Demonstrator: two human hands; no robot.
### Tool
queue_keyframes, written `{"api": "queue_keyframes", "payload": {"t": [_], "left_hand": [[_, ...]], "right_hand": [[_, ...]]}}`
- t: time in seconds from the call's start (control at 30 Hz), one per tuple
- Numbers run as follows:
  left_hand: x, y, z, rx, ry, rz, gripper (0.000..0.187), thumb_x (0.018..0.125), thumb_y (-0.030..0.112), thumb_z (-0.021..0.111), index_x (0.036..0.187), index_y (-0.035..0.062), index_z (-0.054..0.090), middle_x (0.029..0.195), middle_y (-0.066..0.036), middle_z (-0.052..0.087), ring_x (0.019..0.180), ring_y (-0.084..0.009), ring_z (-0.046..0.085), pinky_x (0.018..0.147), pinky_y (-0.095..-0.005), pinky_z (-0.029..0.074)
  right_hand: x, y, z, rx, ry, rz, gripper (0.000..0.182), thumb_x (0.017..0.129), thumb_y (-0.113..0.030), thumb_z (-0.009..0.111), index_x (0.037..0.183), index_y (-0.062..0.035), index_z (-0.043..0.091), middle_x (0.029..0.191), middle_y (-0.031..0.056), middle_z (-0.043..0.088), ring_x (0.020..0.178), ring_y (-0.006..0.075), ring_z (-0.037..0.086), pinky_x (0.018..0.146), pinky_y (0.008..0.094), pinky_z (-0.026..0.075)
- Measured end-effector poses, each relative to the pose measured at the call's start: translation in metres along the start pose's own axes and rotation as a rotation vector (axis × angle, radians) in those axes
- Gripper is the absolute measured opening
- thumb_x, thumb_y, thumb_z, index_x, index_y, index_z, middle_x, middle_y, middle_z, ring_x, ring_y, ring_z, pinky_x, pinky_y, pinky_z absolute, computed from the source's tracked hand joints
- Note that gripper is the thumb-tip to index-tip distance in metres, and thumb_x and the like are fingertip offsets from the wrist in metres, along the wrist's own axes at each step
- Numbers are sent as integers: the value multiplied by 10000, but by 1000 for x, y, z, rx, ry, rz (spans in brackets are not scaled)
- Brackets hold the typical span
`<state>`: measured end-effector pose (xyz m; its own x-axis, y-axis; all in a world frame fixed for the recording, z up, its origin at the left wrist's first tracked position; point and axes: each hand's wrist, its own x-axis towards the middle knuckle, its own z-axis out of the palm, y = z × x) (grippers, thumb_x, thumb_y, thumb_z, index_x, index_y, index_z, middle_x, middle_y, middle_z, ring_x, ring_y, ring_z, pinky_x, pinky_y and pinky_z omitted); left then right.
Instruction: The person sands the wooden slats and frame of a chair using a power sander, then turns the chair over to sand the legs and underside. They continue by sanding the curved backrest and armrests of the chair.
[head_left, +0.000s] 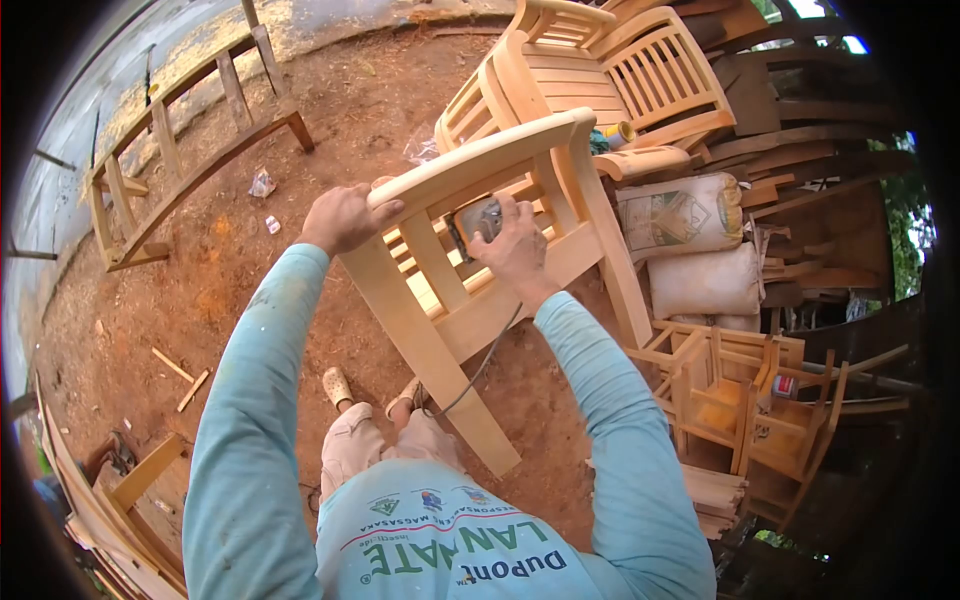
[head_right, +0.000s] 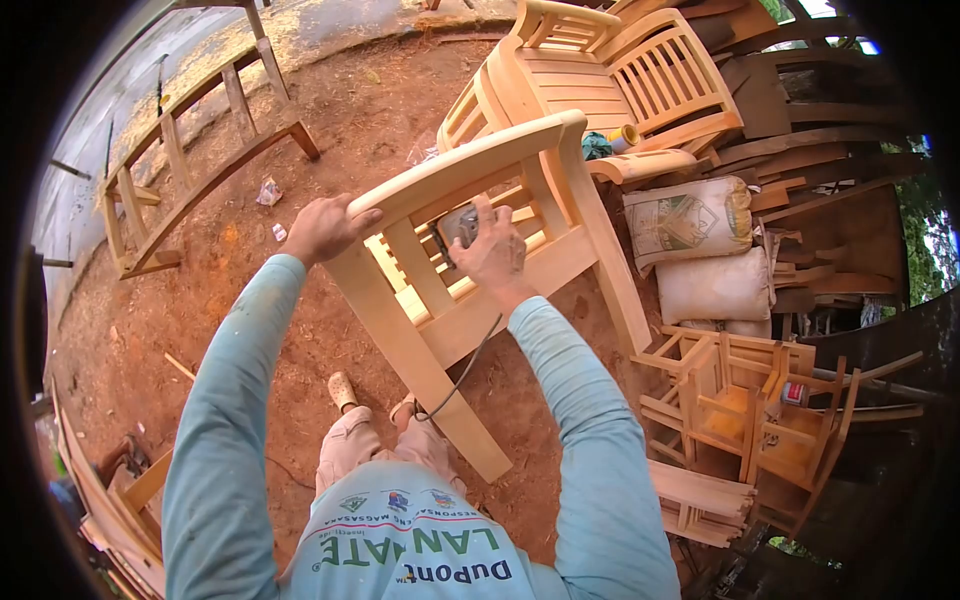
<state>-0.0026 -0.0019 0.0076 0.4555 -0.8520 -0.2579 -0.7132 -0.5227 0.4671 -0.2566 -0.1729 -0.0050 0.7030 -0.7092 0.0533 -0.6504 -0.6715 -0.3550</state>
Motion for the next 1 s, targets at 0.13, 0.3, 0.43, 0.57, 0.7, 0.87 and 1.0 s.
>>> {"api": "queue_keyframes", "payload": {"t": [0.13,0.3,0.43,0.57,0.7,0.87,1.0], "left_hand": [[4,-6,5,-9,-1,17,713,1013,692,542,1231,41,734,1066,-259,768,1053,-459,717,945,-551,538],[6,-8,8,2,4,18,698,1016,676,552,1263,46,726,1056,-263,767,1044,-466,716,938,-552,539],[3,-6,5,6,8,15,696,1016,679,554,1242,44,729,1051,-269,766,1035,-470,718,932,-557,538],[4,-5,5,15,17,13,764,995,736,513,1138,19,733,1023,-263,770,1019,-450,733,916,-547,557],[3,-2,2,-4,9,16,758,999,736,509,1125,23,736,1016,-260,770,1015,-450,732,914,-549,557],[1,1,-2,2,7,20,758,998,737,514,1119,22,735,1009,-261,768,1010,-450,732,913,-547,558],[3,-3,2,10,11,10,774,999,738,513,1124,5,730,1015,-265,768,1020,-448,733,923,-544,555]], "right_hand": [[20,38,-3,-19,49,25,762,785,-341,808,1455,-182,480,1231,213,535,1060,458,682,887,580,573],[42,73,-13,3,73,26,718,781,-330,805,1422,-179,521,1228,205,574,1092,448,682,919,571,573],[59,98,-19,24,90,17,709,770,-323,809,1410,-186,537,1211,200,592,1098,435,680,940,546,572],[69,114,-24,50,55,7,703,754,-314,803,1399,-193,551,1218,199,594,1094,427,676,956,527,567],[68,113,-25,77,53,11,695,747,-314,795,1388,-196,553,1210,196,594,1087,421,675,959,522,566],[58,103,-15,113,93,-70,681,749,-318,796,1373,-203,549,1211,189,586,1080,419,675,942,528,572],[41,77,-8,74,73,-59,704,748,-320,798,1391,-204,536,1214,190,563,1075,431,673,924,550,574]]}}
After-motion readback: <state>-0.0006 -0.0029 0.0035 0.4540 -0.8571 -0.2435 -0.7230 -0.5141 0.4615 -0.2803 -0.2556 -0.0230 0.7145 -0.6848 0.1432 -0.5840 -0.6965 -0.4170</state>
